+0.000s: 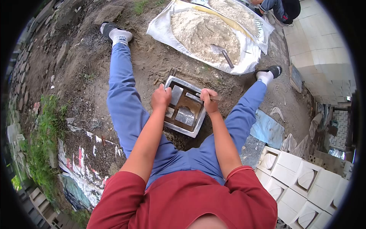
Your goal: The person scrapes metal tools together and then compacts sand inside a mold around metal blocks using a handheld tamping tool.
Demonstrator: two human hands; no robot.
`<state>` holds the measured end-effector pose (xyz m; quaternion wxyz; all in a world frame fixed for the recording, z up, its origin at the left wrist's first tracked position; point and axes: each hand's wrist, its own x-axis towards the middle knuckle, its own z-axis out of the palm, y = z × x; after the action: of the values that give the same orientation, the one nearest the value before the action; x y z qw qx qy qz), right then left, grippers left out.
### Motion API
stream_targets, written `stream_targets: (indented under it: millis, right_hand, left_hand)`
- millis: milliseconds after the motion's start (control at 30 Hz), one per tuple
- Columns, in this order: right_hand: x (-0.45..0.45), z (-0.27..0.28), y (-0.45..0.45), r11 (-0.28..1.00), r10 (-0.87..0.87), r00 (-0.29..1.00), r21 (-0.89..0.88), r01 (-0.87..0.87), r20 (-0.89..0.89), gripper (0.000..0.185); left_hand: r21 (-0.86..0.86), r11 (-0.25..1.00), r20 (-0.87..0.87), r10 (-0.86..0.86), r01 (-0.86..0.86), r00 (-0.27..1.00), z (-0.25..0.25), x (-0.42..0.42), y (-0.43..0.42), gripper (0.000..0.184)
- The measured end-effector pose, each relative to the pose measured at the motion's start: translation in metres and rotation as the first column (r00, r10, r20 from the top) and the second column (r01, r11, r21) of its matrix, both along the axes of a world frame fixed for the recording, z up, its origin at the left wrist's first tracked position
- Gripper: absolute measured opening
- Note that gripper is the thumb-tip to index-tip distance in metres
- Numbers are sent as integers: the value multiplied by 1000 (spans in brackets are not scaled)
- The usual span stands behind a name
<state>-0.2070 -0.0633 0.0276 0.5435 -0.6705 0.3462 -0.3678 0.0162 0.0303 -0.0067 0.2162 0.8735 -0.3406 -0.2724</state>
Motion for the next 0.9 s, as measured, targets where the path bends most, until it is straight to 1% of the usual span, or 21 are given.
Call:
stream_targets:
  millis: [33, 100, 133, 167, 200, 233, 267, 300, 333, 367, 400, 433, 500, 533, 567, 600, 633, 733, 800, 833, 900]
  right_hand:
    - [-1, 6, -1, 1000, -3, 1000, -15, 3, 2, 46]
    - [0, 21, 5, 992, -115, 993, 59, 112, 35, 48]
    - [1, 31, 10, 988, -152, 981, 20, 151, 117, 49]
    - [1, 43, 13, 986, -168, 979, 23, 166, 113, 49]
    - [0, 58, 17, 980, -198, 964, 65, 189, 179, 49]
    - [1, 72, 18, 972, -229, 942, 101, 210, 246, 49]
    - [2, 85, 18, 968, -248, 936, 96, 231, 249, 49]
    - [3, 96, 18, 965, -257, 917, 132, 227, 304, 47]
    - [2, 101, 17, 962, -266, 894, 165, 220, 360, 45]
    - [1, 107, 18, 958, -282, 887, 159, 239, 366, 45]
    - [0, 109, 18, 951, -301, 877, 187, 246, 376, 43]
    - [-2, 109, 18, 944, -316, 869, 217, 248, 381, 41]
    - [-5, 106, 24, 940, -330, 867, 209, 268, 372, 40]
    - [-5, 105, 26, 931, -358, 869, 194, 308, 342, 39]
    - [-5, 104, 29, 920, -388, 867, 179, 347, 313, 38]
    - [-6, 99, 31, 913, -406, 864, 178, 368, 298, 38]
    - [-7, 95, 32, 911, -410, 862, 181, 370, 300, 38]
    - [-7, 77, 29, 916, -395, 863, 202, 346, 314, 41]
    - [-8, 61, 26, 927, -366, 902, 176, 331, 230, 42]
    - [-8, 52, 27, 926, -368, 901, 177, 333, 232, 42]
    - [-6, 39, 27, 918, -388, 917, 131, 375, 96, 47]
  left_hand:
    - [-15, 1000, 2, -3, 3, 1000, 1, 0, -1, 45]
    - [-35, 999, 8, 25, -25, 1000, -1, -1, 0, 45]
    - [-6, 1000, -26, 5, -5, 1000, 0, 1, 1, 47]
    - [-2, 1000, -29, -11, 11, 1000, 0, -1, 3, 47]
    - [-165, 986, 55, 2, 7, 998, -8, -4, 7, 48]
    - [-331, 944, 134, 29, 17, 991, -14, -6, 8, 50]
    - [-365, 924, 159, -57, 112, 986, -20, -4, 9, 56]
    - [-370, 919, 161, -80, 135, 984, -21, -9, 9, 56]
    - [-454, 860, 296, -101, 233, 950, -19, -14, 9, 58]
    - [-521, 786, 425, -101, 334, 900, -18, -18, 7, 59]
    - [-543, 747, 425, -148, 382, 893, -11, -30, 8, 66]
    - [-546, 742, 424, -156, 389, 892, -4, -42, 11, 66]
    - [-441, 673, 481, -381, 593, 790, 1, -67, 20, 67]
    - [-378, 668, 469, -459, 641, 754, 1, -79, 25, 74]
    - [-377, 667, 468, -461, 643, 754, 1, -88, 30, 74]
    - [-344, 654, 485, -491, 674, 723, -1, -95, 36, 75]
    - [-309, 639, 501, -520, 705, 692, -3, -98, 40, 77]
    - [-288, 637, 508, -532, 715, 678, -4, -94, 38, 79]
    - [-288, 625, 509, -542, 726, 669, -4, -92, 39, 79]
    - [-285, 623, 509, -546, 729, 665, -3, -91, 39, 81]
    - [-282, 620, 509, -550, 732, 662, 0, -91, 40, 82]
